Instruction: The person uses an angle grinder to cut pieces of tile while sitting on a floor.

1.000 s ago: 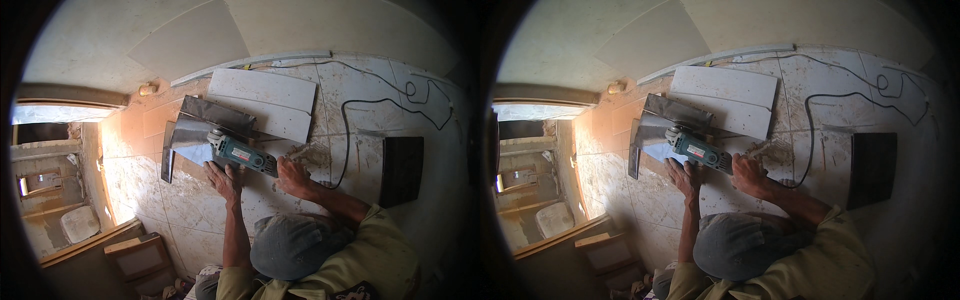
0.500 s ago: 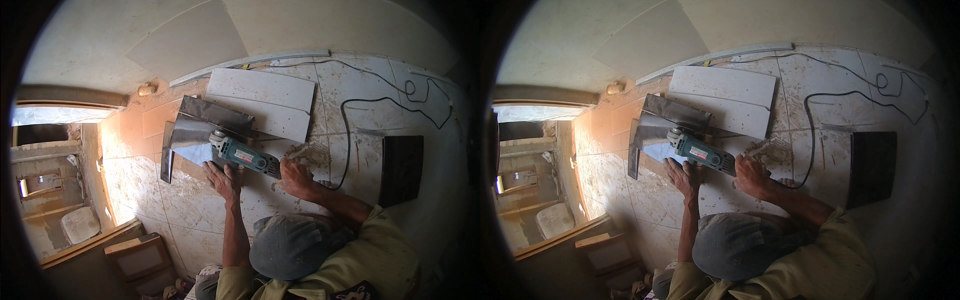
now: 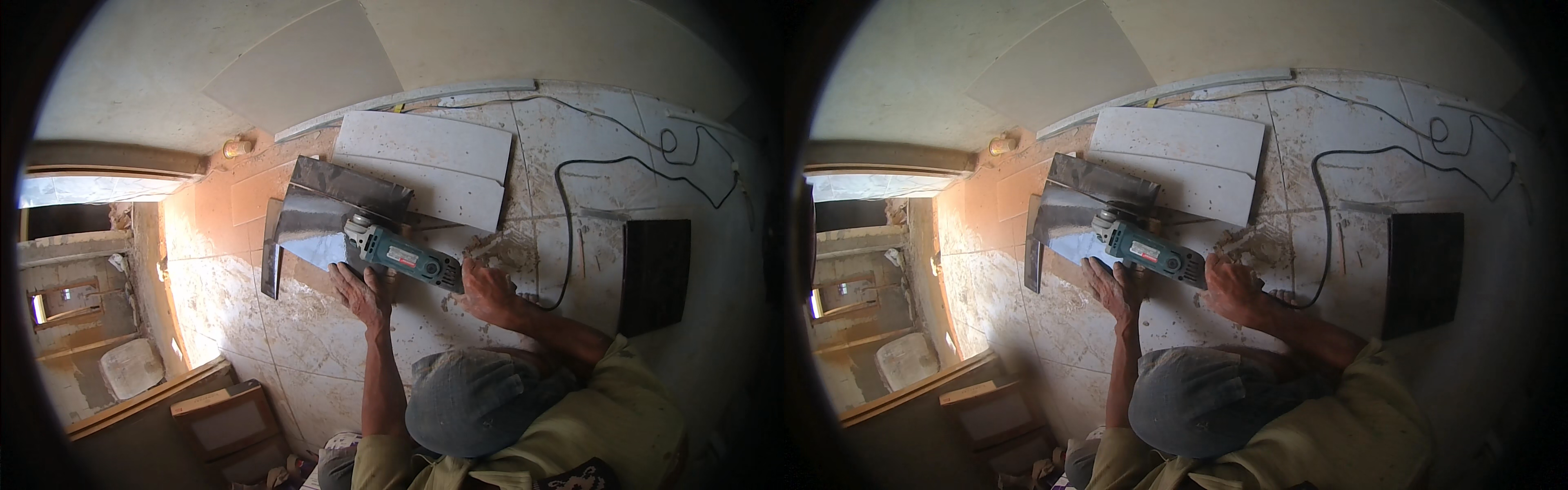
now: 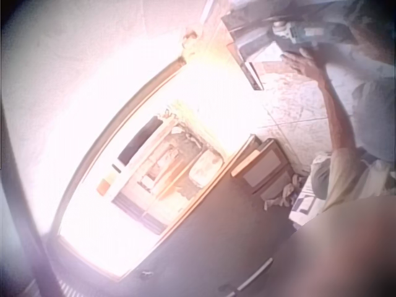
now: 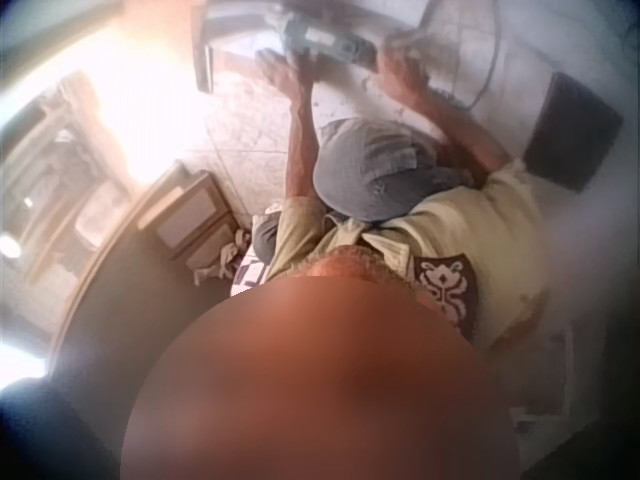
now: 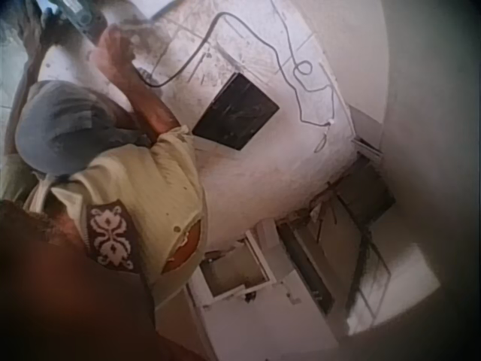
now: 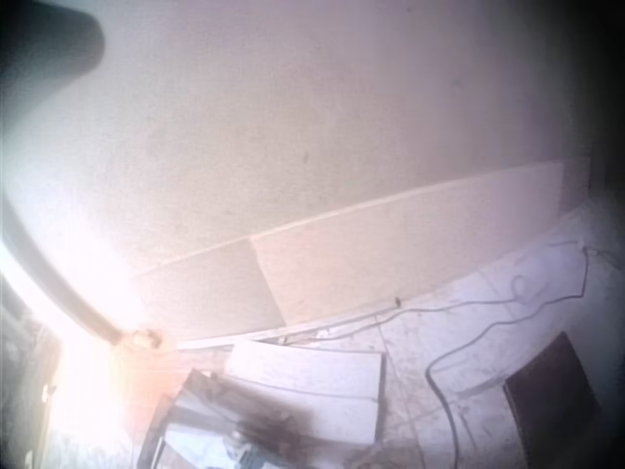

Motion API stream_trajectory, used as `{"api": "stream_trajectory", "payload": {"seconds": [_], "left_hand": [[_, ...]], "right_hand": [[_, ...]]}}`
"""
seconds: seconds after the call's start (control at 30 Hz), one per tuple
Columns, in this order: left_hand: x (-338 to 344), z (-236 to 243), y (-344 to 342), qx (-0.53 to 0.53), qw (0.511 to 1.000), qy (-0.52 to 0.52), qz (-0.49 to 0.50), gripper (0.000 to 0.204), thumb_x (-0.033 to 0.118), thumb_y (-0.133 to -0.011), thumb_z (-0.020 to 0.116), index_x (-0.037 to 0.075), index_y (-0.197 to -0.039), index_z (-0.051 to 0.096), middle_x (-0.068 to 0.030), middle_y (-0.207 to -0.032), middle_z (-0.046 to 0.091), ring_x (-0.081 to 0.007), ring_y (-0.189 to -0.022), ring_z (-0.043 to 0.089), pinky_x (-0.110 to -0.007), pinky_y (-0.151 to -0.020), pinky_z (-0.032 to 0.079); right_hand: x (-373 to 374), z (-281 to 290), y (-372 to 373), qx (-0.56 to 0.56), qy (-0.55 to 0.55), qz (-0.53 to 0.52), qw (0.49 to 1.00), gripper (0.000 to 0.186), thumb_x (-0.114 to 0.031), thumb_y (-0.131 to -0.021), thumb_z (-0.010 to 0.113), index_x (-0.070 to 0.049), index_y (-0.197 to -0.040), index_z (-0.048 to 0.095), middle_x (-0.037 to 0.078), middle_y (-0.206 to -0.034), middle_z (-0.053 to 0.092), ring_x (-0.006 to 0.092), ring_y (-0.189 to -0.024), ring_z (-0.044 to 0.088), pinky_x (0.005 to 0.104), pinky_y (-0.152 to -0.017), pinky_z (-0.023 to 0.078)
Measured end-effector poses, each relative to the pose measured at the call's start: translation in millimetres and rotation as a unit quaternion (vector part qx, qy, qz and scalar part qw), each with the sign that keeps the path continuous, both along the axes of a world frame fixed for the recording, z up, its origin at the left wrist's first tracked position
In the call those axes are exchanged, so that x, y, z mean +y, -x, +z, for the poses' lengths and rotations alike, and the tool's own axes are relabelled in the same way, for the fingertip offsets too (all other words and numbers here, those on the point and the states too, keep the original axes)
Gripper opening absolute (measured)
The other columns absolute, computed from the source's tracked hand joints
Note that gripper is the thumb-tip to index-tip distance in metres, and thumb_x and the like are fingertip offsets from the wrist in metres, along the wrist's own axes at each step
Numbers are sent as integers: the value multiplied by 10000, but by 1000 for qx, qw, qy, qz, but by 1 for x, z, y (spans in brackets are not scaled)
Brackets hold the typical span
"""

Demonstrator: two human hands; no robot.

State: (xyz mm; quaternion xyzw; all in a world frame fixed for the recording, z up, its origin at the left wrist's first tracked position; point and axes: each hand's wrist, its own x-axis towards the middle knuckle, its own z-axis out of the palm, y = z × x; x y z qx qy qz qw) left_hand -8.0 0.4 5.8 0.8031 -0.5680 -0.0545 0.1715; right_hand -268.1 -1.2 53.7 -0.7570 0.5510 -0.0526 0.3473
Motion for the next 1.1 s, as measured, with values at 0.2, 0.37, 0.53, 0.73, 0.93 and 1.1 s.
{"api": "stream_trajectory", "payload": {"seconds": [0.2, 0.37, 0.53, 0.73, 0.93, 1.1], "left_hand": [[0, -3, -2, -20, 1000, 19, -7, 683, 387, -1010, 418, -44, -1499, 218, -275, -1562, 204, -416, -1454, 195, -529, -1179, 125], [0, -2, 2, -14, 1000, 14, -11, 754, 423, -980, 479, -55, -1495, 207, -295, -1551, 210, -428, -1448, 199, -539, -1175, 130], [0, -1, -2, -19, 1000, 13, -12, 793, 435, -960, 513, -73, -1487, 210, -315, -1541, 210, -436, -1443, 203, -539, -1175, 130], [-2, 1, 1, -7, 1000, 19, -4, 775, 430, -965, 500, -83, -1481, 231, -299, -1548, 212, -432, -1443, 202, -526, -1178, 132], [-2, 4, 3, 16, 1000, -2, 15, 722, 425, -997, 426, -73, -1486, 245, -267, -1565, 209, -408, -1454, 188, -507, -1184, 123], [1, -12, -5, -60, 998, 2, -11, 717, 432, -1006, 405, -67, -1495, 241, -265, -1573, 196, -408, -1456, 186, -500, -1185, 122]], "right_hand": [[2, 1, 2, -2, 1, -7, 1000, 504, -215, -730, 769, 63, -1039, 483, 223, -912, 619, 356, -809, 688, 458, -699, 572], [4, 0, 7, 2, -23, -7, 1000, 514, -212, -727, 770, 65, -1046, 477, 224, -917, 620, 360, -809, 687, 462, -696, 570], [7, 1, 8, -12, 7, -11, 1000, 528, -221, -727, 778, 68, -1045, 471, 234, -907, 618, 369, -770, 684, 468, -676, 564], [10, -2, 13, -20, 14, -5, 1000, 533, -234, -729, 784, 60, -1044, 470, 239, -887, 618, 368, -771, 683, 480, -658, 557], [14, -8, 14, -12, 17, -19, 1000, 537, -240, -737, 774, 63, -1060, 471, 221, -898, 611, 361, -772, 683, 491, -652, 549], [13, -2, 13, -9, 9, -14, 1000, 524, -239, -734, 771, 53, -1054, 475, 214, -915, 607, 355, -771, 682, 486, -655, 552]]}}
